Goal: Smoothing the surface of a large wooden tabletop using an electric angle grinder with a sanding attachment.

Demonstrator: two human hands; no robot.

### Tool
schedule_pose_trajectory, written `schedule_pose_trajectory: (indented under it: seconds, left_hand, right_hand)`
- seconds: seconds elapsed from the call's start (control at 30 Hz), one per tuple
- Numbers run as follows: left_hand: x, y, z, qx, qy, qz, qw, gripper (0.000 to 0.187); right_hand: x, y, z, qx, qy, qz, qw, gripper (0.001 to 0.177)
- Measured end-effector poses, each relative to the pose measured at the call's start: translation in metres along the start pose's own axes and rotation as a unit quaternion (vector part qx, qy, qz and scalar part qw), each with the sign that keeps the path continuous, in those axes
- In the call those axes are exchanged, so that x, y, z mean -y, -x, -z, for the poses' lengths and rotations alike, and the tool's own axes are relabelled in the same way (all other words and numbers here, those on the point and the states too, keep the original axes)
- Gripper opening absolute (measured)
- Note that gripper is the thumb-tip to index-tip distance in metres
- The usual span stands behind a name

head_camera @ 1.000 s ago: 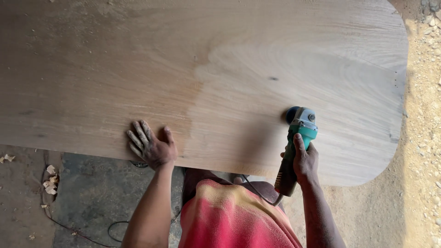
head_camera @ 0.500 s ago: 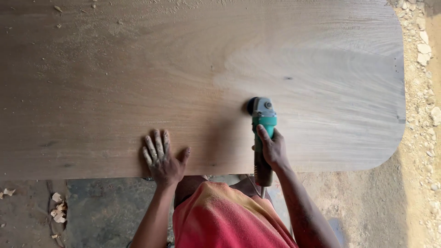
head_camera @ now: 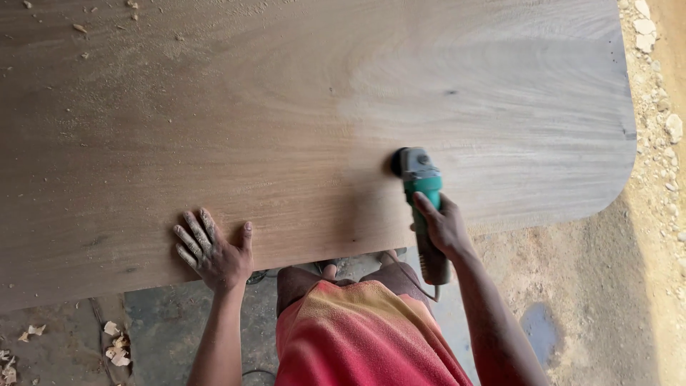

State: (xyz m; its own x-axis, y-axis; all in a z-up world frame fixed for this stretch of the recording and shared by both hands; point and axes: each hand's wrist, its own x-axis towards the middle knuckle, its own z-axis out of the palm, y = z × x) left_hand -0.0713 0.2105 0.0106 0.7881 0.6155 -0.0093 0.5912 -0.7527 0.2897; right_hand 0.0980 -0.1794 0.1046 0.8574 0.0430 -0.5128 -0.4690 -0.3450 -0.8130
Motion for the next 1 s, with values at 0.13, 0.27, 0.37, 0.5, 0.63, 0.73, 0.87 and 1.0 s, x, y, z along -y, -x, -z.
schedule_pose_trajectory:
  seconds: [0.13, 0.27, 0.37, 0.5, 0.63, 0.73, 0.87, 1.0]
  left_hand:
    - [0.011, 0.004, 0.000, 0.013, -0.026, -0.025, 0.999, 0.107]
    - [0.020, 0.024, 0.010, 0.024, 0.011, -0.135, 0.990, 0.100]
    - [0.023, 0.033, 0.012, 0.015, 0.014, -0.155, 0.988, 0.097]
    - [0.022, 0.035, 0.009, -0.023, -0.013, -0.147, 0.989, 0.094]
    - [0.023, 0.040, 0.010, 0.001, -0.032, -0.135, 0.990, 0.097]
    - [0.020, 0.050, 0.010, -0.002, -0.022, -0.081, 0.996, 0.099]
    - [0.018, 0.066, -0.005, 0.019, 0.017, 0.036, 0.999, 0.101]
    - [-0.011, 0.063, -0.018, 0.060, 0.000, 0.073, 0.996, 0.106]
  right_hand:
    - [-0.049, 0.027, 0.051, -0.090, -0.034, -0.040, 0.995, 0.047]
    - [-0.070, 0.069, 0.063, -0.136, -0.062, -0.062, 0.987, 0.050]
    - [-0.093, 0.088, 0.050, -0.100, -0.039, -0.076, 0.991, 0.048]
    - [-0.057, 0.121, -0.006, 0.020, 0.087, -0.105, 0.990, 0.040]
    - [-0.037, 0.136, -0.026, 0.076, 0.104, -0.025, 0.991, 0.041]
    - [-0.044, 0.140, -0.008, 0.090, 0.134, 0.020, 0.987, 0.043]
    - [-0.076, 0.135, 0.051, -0.015, 0.093, -0.058, 0.994, 0.043]
    - [-0.120, 0.124, 0.132, -0.147, -0.035, -0.099, 0.984, 0.048]
